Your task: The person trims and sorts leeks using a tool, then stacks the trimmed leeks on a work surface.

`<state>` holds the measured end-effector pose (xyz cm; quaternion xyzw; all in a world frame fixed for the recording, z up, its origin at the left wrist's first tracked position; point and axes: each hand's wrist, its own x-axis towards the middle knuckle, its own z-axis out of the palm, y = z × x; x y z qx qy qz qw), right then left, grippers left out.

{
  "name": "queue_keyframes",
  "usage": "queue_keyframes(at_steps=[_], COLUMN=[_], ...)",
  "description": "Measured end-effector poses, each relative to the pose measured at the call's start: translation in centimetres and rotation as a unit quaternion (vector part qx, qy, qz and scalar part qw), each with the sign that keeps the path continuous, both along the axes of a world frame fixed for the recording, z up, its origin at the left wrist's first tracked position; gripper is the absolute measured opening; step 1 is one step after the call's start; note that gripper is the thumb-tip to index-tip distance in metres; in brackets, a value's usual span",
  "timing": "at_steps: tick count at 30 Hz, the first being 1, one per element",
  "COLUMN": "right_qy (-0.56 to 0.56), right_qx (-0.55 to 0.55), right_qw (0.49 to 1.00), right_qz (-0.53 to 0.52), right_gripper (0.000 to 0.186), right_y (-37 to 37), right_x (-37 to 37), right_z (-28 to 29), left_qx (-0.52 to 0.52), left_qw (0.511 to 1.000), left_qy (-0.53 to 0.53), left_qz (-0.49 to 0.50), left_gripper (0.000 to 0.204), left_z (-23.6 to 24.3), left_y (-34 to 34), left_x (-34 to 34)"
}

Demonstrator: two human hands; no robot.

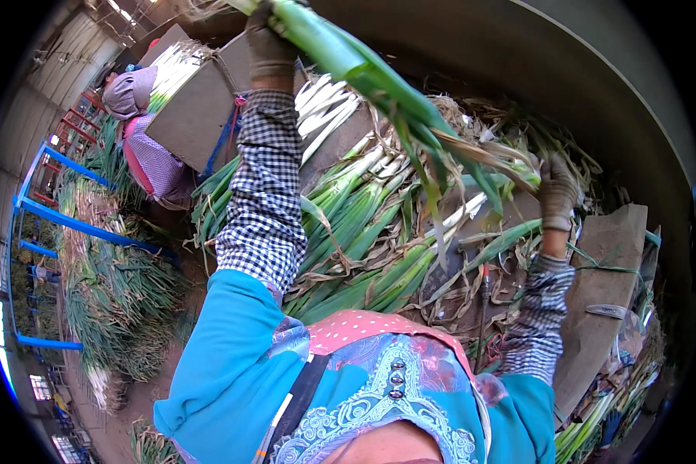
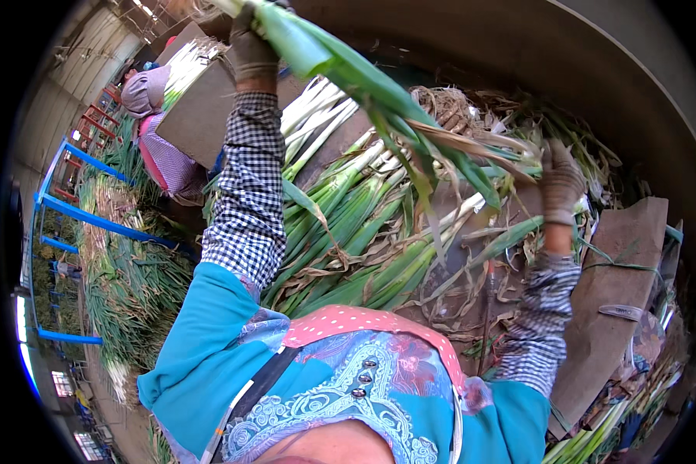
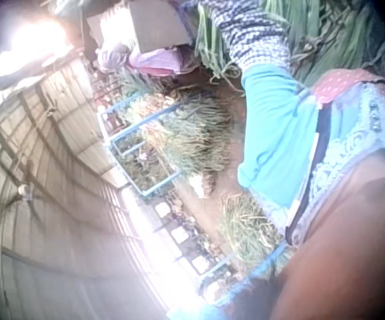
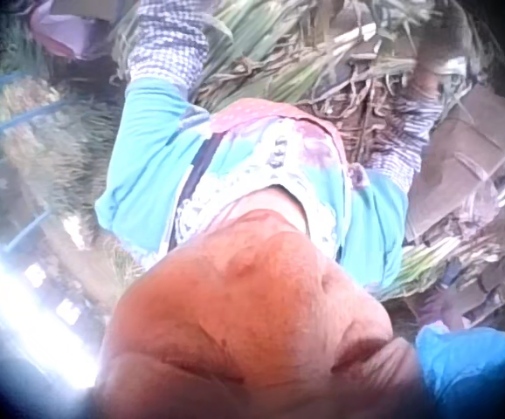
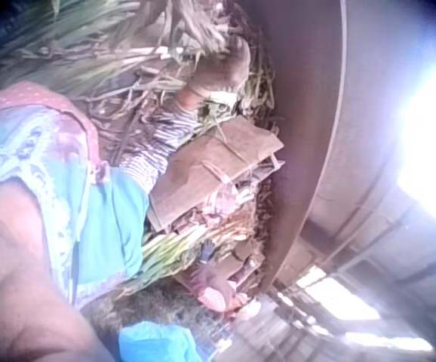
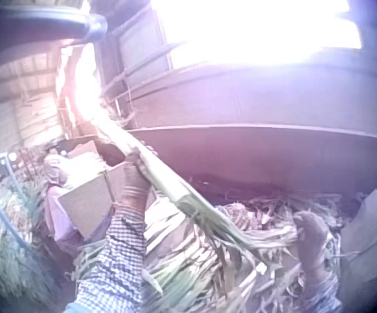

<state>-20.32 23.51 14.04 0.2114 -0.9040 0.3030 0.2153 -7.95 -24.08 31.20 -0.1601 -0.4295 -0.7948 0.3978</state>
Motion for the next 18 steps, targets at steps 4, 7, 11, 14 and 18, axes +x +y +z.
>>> queue_keyframes(at_steps=[4,7,11,14,18], right_qy=[0.047,-0.027,-0.331,-0.363,-0.308], right_qx=[0.263,-0.040,-0.231,0.072,0.354], right_qw=[0.964,0.986,0.755,0.811,0.823], right_qz=[0.014,0.159,0.516,0.453,0.319], right_gripper=[0.052,0.059,0.076,0.053,0.050], right_y=[5.4,-5.9,-17.6,-18.0,-8.4], right_x=[-5.1,1.4,12.0,11.5,2.8], right_z=[-5.5,1.7,6.2,0.5,-11.3], left_qx=[0.031,-0.081,-0.113,-0.105,-0.137], left_qw=[0.967,0.945,0.936,0.931,0.945], left_qy=[0.045,0.128,0.142,0.155,0.142], left_qz=[-0.249,-0.291,-0.300,-0.313,-0.260], left_gripper=[0.027,0.052,0.048,0.048,0.049], left_z=[0.3,0.1,1.2,1.2,5.8], left_y=[0.5,-0.9,1.4,0.7,-3.2], left_x=[3.9,6.0,7.1,5.6,12.6])
